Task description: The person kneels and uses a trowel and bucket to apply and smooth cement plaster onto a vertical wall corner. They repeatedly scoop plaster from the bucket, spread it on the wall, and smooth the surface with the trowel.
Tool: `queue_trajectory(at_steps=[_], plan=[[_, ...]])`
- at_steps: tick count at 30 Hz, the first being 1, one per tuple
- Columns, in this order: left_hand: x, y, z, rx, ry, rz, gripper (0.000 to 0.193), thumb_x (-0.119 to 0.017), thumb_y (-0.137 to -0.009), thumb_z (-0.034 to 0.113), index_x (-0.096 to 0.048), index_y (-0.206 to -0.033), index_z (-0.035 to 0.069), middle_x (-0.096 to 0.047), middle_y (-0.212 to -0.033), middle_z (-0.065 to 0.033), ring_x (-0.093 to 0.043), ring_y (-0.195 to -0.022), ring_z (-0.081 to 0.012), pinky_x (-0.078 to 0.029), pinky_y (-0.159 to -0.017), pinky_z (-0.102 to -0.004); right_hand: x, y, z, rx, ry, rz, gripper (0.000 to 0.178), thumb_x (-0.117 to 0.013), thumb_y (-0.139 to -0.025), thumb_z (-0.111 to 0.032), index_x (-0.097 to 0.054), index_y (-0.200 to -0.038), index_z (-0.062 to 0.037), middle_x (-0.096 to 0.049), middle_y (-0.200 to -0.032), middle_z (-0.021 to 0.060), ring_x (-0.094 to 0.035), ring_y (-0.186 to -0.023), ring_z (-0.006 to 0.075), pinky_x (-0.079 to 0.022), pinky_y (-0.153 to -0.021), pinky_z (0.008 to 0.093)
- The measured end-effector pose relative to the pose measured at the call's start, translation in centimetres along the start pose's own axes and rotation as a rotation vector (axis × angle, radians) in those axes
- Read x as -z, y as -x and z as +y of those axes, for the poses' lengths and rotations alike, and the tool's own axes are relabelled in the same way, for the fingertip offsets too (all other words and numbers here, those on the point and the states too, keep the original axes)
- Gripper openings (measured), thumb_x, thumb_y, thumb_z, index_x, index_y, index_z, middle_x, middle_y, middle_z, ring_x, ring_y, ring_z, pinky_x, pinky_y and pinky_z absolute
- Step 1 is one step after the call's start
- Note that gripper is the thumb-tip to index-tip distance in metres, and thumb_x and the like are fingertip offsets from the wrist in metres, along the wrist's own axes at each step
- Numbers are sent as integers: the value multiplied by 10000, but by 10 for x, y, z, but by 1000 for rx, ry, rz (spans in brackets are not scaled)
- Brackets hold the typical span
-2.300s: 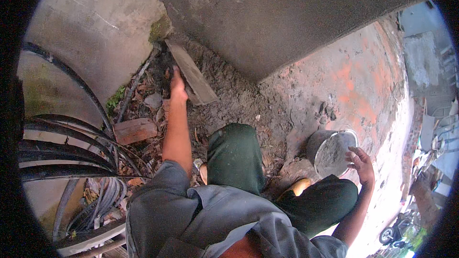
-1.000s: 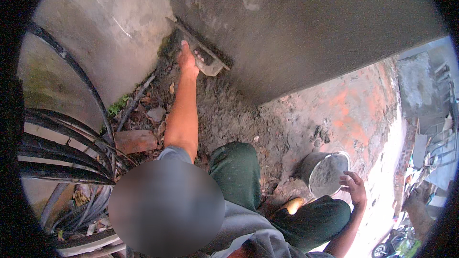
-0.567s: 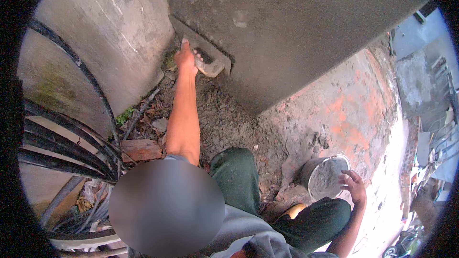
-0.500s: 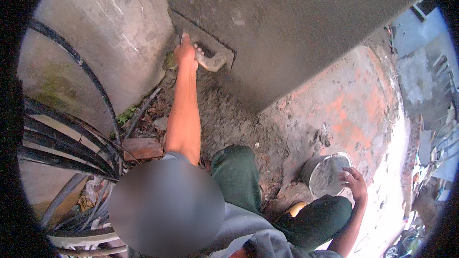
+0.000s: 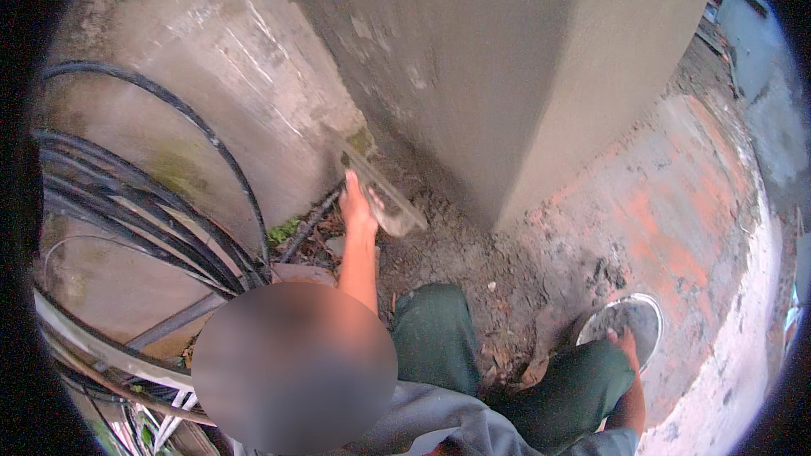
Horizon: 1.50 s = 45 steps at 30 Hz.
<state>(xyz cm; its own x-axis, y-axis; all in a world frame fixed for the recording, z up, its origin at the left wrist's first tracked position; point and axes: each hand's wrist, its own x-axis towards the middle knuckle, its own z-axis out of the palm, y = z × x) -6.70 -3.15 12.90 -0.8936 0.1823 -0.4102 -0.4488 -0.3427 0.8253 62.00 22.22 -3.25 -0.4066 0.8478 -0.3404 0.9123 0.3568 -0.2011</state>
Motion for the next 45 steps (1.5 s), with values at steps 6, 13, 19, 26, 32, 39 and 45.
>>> queue_trajectory(at_steps=[6,13,19,26,32,39,45], plan=[[45,25,-32,51,-21,103,408,-563,-938,507,-542,-910,101,-498,-653,-36,-491,-495,-190,-426,-422,-353,-57,-4,-8,-66,19,-112,510,-648,-885,-311,-545,-1242,38,-660,-1121,163,-630,-972,264,-507,-831,372],[13,28,-33,73,204,-89,414,-527,-956,521,-573,-907,113,-516,-647,-15,-500,-503,-175,-435,-438,-350,-52,2,-19,-40,-9,-169,511,-669,-858,-302,-553,-1232,27,-659,-1109,151,-627,-985,260,-499,-852,369],[-10,42,-34,-18,472,-390,580,-460,-967,546,-513,-1323,91,-576,-1276,-106,-556,-1158,-301,-476,-973,-467,-45,8,4,-46,-147,-222,513,-687,-835,-294,-560,-1223,18,-659,-1098,141,-624,-996,256,-493,-871,366],[15,64,-74,272,627,-498,569,-477,-961,527,-502,-1336,99,-569,-1291,-108,-555,-1162,-303,-475,-976,-469,93,-2,-28,83,-846,-397,519,-718,-786,-271,-574,-1206,-1,-658,-1068,110,-622,-989,232,-486,-881,348],[21,89,-96,478,674,-521,562,-492,-956,511,-493,-1347,106,-564,-1304,-110,-554,-1166,-304,-473,-979,-471,236,2,-247,174,-1024,-406,454,-749,-710,-202,-600,-1111,-50,-642,-968,55,-607,-876,177,-501,-776,318],[11,111,-92,498,604,-510,554,-492,-959,493,-484,-1355,106,-559,-1316,-109,-552,-1174,-309,-469,-986,-481,253,-25,-520,449,-797,-466,819,-773,-719,-247,-422,-1411,15,-574,-1260,203,-527,-1189,282,-428,-986,398],[6,119,-72,551,458,-442,533,-446,-991,484,-472,-1366,105,-558,-1325,-102,-548,-1188,-301,-458,-998,-490,204,-56,-646,565,-546,-158,730,-765,-736,-304,-506,-1355,-18,-630,-1215,190,-597,-1123,354,-467,-951,416]])
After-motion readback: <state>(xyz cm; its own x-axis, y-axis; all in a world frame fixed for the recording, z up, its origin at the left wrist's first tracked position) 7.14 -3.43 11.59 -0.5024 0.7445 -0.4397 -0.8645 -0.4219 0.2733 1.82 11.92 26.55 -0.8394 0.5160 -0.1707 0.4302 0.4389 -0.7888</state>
